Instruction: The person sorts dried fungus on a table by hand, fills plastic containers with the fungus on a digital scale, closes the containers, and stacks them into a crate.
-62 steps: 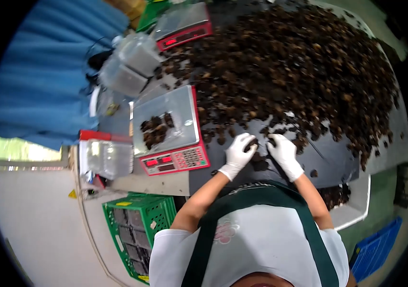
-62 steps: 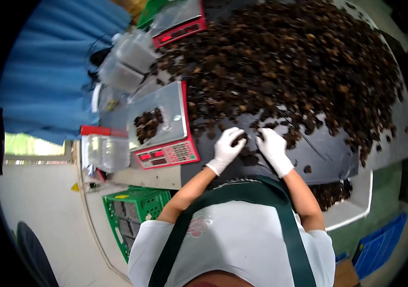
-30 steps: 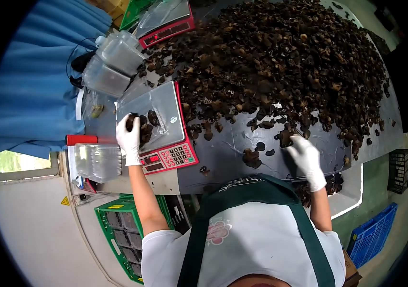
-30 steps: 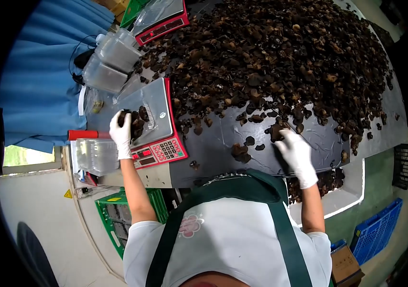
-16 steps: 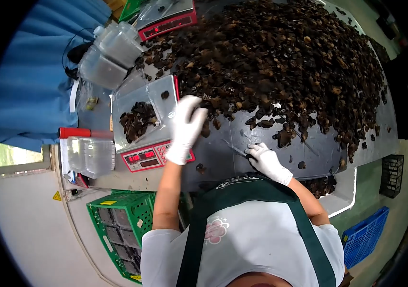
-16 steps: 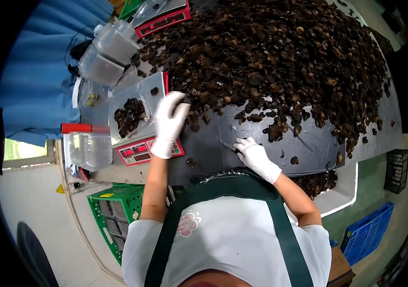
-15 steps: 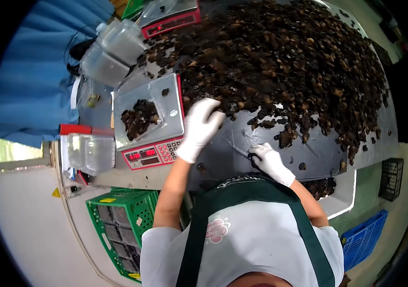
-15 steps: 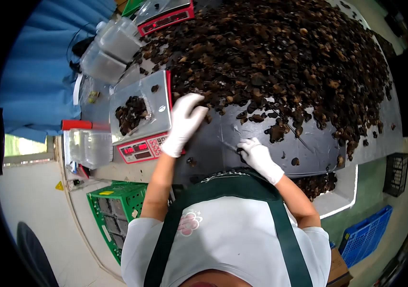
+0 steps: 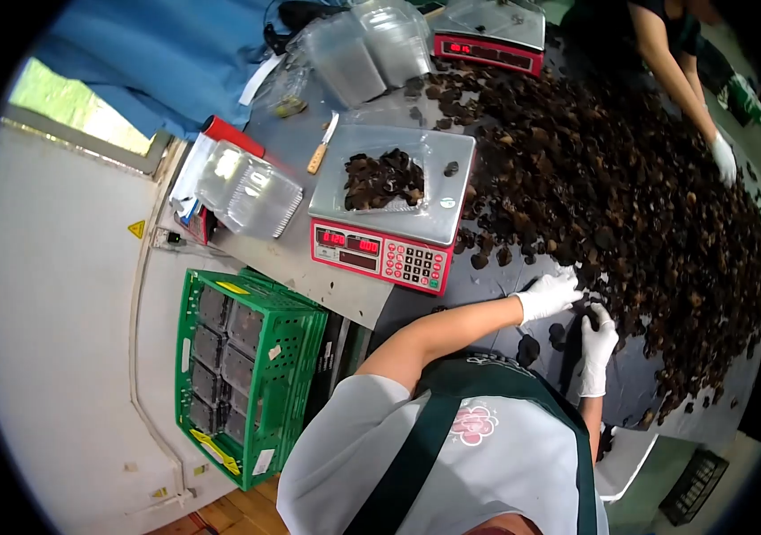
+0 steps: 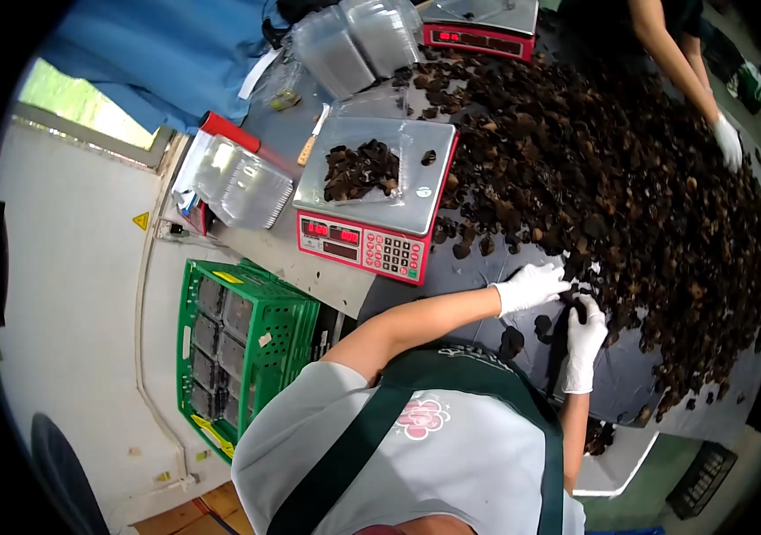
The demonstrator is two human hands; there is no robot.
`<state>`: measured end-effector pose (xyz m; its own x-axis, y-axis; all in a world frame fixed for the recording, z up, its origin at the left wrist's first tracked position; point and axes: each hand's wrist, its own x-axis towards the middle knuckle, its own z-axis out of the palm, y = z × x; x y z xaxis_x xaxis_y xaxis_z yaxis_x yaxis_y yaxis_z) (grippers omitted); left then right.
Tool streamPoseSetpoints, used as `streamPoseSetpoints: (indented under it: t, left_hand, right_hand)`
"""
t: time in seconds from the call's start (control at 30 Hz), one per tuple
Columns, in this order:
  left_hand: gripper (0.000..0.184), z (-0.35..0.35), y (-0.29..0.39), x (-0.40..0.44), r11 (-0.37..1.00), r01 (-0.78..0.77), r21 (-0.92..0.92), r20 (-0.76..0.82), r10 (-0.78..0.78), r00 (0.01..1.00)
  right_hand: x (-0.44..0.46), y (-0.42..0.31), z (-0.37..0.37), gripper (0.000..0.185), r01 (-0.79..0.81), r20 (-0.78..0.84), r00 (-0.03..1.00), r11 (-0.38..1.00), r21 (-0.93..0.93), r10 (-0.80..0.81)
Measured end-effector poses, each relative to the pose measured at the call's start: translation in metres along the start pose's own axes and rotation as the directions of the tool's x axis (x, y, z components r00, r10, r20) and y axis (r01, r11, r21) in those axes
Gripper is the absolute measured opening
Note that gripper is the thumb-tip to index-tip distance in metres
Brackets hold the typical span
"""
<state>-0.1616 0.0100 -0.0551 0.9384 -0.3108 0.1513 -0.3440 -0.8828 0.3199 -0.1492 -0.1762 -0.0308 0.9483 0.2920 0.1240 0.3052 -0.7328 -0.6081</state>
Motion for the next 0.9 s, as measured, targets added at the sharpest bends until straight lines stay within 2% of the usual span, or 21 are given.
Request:
streamPoseSetpoints:
  t: [0.1,0.13,0.2,0.27,0.33,0.37,0.4,0.47,0.5,0.53,0.57,0.6,0.63,0.67,0.7,0.73,0.8,0.83,0.87,0.9]
  left_hand:
    - [0.019,0.002,-0.003,-0.007,0.943,0.159,-0.293,0.02,-0.16,0.987]
    - [0.018,0.007,-0.004,-0.01,0.916,0.178,-0.36,-0.008,-0.193,0.981]
    - [0.017,-0.01,0.0,-0.021,0.826,0.252,-0.504,0.002,-0.291,0.957]
    - [0.019,-0.006,-0.006,-0.035,0.748,0.203,-0.631,-0.119,-0.352,0.928]
    - [0.019,-0.011,-0.012,-0.049,0.44,0.232,-0.867,0.019,-0.437,0.899]
    - [0.02,-0.015,-0.013,-0.055,0.02,0.341,-0.94,0.295,-0.455,0.84]
    - [0.022,-0.031,-0.01,-0.062,-0.333,0.328,-0.884,0.45,-0.42,0.788]
    - [0.024,-0.057,-0.004,-0.07,-0.648,0.237,-0.724,0.591,-0.405,0.697]
    - [0.025,-0.051,-0.015,-0.078,-0.696,0.262,-0.669,0.586,-0.276,0.762]
    - [0.027,-0.012,-0.023,-0.079,-0.768,0.107,-0.632,0.504,-0.302,0.809]
    - [0.029,0.026,-0.03,-0.08,-0.827,-0.041,-0.561,0.417,-0.325,0.849]
    - [0.029,0.001,-0.022,-0.084,-0.861,-0.078,-0.503,0.396,-0.309,0.865]
    - [0.028,-0.025,-0.017,-0.091,-0.898,-0.066,-0.436,0.488,-0.297,0.82]
    - [0.028,-0.044,-0.012,-0.096,-0.928,-0.06,-0.368,0.578,-0.279,0.767]
    - [0.03,-0.013,-0.023,-0.104,-0.954,-0.087,-0.288,0.603,-0.251,0.757]
    - [0.032,0.027,-0.037,-0.119,-0.963,-0.095,-0.252,0.536,-0.22,0.815]
    - [0.03,-0.032,-0.027,-0.135,-0.946,-0.061,-0.318,0.537,-0.232,0.811]
    - [0.03,-0.046,-0.027,-0.143,-0.955,-0.055,-0.292,0.474,-0.195,0.859]
    - [0.032,-0.052,-0.032,-0.15,-0.948,-0.034,-0.317,0.553,-0.214,0.805]
    - [0.033,-0.057,-0.035,-0.156,-0.952,-0.038,-0.305,0.571,-0.215,0.792]
  right_hand:
    - [0.0,-0.017,0.008,0.034,-0.028,0.083,0.996,0.999,0.018,0.026]
    - [-0.004,-0.007,0.02,0.034,0.077,0.042,0.996,0.995,0.064,-0.08]
    - [-0.01,-0.018,0.024,0.033,-0.003,0.114,0.993,0.995,0.098,-0.008]
    - [-0.013,-0.034,0.022,0.032,-0.085,0.129,0.989,0.989,0.119,0.069]
    - [-0.012,-0.044,0.018,0.032,-0.219,0.224,0.962,0.931,0.293,0.156]
    - [-0.013,-0.048,0.021,0.031,-0.179,0.186,0.976,0.909,0.377,0.115]
    - [-0.013,-0.057,0.022,0.032,-0.156,0.182,0.979,0.9,0.406,0.088]
    - [-0.019,-0.069,0.035,0.032,-0.115,0.186,0.982,0.861,0.496,0.024]
    - [-0.021,-0.091,0.033,0.035,-0.031,0.175,0.983,0.887,0.46,-0.056]
    - [-0.024,-0.114,0.031,0.038,0.052,0.171,0.976,0.906,0.42,-0.135]
    - [-0.027,-0.127,0.033,0.042,0.177,0.176,0.958,0.949,0.261,-0.227]
    - [-0.029,-0.137,0.035,0.046,0.302,0.201,0.927,0.948,0.096,-0.316]
    - [-0.034,-0.143,0.041,0.051,0.374,0.156,0.91,0.923,0.088,-0.384]
    - [-0.038,-0.155,0.037,0.053,0.374,0.145,0.915,0.926,0.048,-0.377]
    - [-0.04,-0.161,0.03,0.054,0.367,0.136,0.921,0.93,0.009,-0.365]
    - [-0.042,-0.164,0.026,0.055,0.361,0.126,0.926,0.932,-0.029,-0.355]
    - [-0.049,-0.156,0.017,0.06,0.26,0.065,0.964,0.965,-0.021,-0.258]
    - [-0.054,-0.149,0.015,0.064,0.15,0.103,0.985,0.983,-0.107,-0.139]
    - [-0.059,-0.138,0.016,0.07,0.063,0.129,0.991,0.972,-0.225,-0.034]
    - [-0.064,-0.128,0.018,0.072,-0.007,0.165,0.984,0.946,-0.323,0.064]
